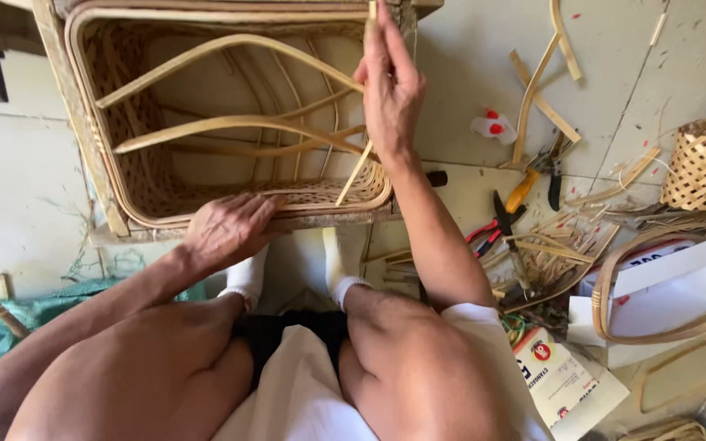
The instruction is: The person assembles a rectangular basket by inserting curved bamboo strips into a wooden mold. They use a hammer to secure the strips, apply glue to the joints, and adjust the frame to ensure proper alignment.
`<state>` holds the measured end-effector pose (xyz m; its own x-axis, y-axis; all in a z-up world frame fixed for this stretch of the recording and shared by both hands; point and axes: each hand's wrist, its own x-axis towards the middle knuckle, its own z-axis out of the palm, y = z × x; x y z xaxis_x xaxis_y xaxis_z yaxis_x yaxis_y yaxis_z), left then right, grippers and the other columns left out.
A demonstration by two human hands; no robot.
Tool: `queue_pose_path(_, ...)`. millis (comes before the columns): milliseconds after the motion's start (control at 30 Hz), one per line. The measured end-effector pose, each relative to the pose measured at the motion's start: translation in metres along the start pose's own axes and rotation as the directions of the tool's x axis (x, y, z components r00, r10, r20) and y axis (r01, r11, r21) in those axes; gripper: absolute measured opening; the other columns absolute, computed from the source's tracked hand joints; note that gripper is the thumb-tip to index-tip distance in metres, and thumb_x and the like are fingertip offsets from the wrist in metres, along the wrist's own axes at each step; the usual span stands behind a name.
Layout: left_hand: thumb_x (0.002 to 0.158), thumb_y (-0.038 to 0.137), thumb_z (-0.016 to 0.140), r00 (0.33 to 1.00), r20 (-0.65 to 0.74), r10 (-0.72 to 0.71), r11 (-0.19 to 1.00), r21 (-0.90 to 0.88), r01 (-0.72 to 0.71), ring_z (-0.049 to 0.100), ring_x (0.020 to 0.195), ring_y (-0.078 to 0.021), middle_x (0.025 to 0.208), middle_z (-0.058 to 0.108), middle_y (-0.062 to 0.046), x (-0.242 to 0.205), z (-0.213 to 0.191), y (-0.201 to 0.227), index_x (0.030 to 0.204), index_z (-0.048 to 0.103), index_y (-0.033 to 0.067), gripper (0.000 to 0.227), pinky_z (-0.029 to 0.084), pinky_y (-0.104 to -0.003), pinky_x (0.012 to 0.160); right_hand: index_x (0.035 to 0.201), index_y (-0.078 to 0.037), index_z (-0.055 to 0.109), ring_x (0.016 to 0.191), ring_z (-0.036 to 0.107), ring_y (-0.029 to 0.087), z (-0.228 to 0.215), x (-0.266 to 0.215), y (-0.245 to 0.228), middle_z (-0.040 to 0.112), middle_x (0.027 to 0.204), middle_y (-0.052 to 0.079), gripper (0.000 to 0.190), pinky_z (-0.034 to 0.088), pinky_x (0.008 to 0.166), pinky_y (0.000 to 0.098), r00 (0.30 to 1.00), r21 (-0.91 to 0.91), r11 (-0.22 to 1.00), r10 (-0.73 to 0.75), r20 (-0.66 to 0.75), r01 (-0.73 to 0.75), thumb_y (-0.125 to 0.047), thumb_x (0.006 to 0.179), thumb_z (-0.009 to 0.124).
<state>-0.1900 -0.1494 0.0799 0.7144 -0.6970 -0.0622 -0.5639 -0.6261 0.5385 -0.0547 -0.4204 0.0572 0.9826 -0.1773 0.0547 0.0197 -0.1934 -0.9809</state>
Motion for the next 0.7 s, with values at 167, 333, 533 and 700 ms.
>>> queue_pose_path(167,0.081,0.035,0.078,1.000,-0.020,-0.019,0.999,-0.038,0.018,0.071,0.090,-0.0286,0.099,0.072,-0.013,0.006,-0.002,0.000,0.120,0.063,0.0009,0.054,0.059,-0.038,0.076,0.152,-0.014,0.058,0.069,0.054,0.004,0.002,0.001,0.002,0.057,0.072,-0.006,0.038,0.045,0.064,0.0226,0.999,-0.105,0.994,0.035,-0.025,-0.037,-0.026,0.116,0.055)
queue_pose_path(333,0.077,0.031,0.078,0.999,-0.048,-0.026,0.995,-0.094,0.022,0.072,0.097,-0.0294,0.106,0.074,-0.014,0.003,0.003,0.003,0.121,0.063,0.0047,0.053,0.059,-0.039,0.080,0.154,-0.016,0.055,0.067,0.049,0.004,-0.004,-0.004,0.001,0.052,0.072,-0.005,0.035,0.044,0.063,0.0221,0.999,-0.085,0.996,-0.031,-0.024,0.029,-0.025,0.120,0.054)
queue_pose_path(533,0.074,0.027,0.076,1.000,-0.001,0.025,0.999,-0.033,-0.025,0.072,0.098,-0.0290,0.111,0.073,-0.015,-0.008,0.005,0.002,0.118,0.064,0.0033,0.051,0.060,-0.038,0.077,0.148,-0.013,0.057,0.058,0.053,0.003,0.005,-0.021,0.000,0.061,0.070,-0.003,0.038,0.047,0.049,0.0227,0.996,-0.198,0.977,0.092,0.020,-0.086,-0.025,0.113,0.053)
queue_pose_path(700,0.079,0.026,0.076,0.995,0.090,-0.035,0.993,-0.110,0.045,0.071,0.090,-0.0280,0.100,0.074,-0.011,-0.002,0.004,0.001,0.117,0.068,0.0035,0.045,0.059,-0.039,0.074,0.144,-0.012,0.058,0.068,0.060,0.010,0.021,-0.021,-0.002,0.076,0.100,0.007,0.032,0.054,0.056,0.0269,0.990,-0.241,0.962,-0.109,0.085,0.126,-0.024,0.114,0.054)
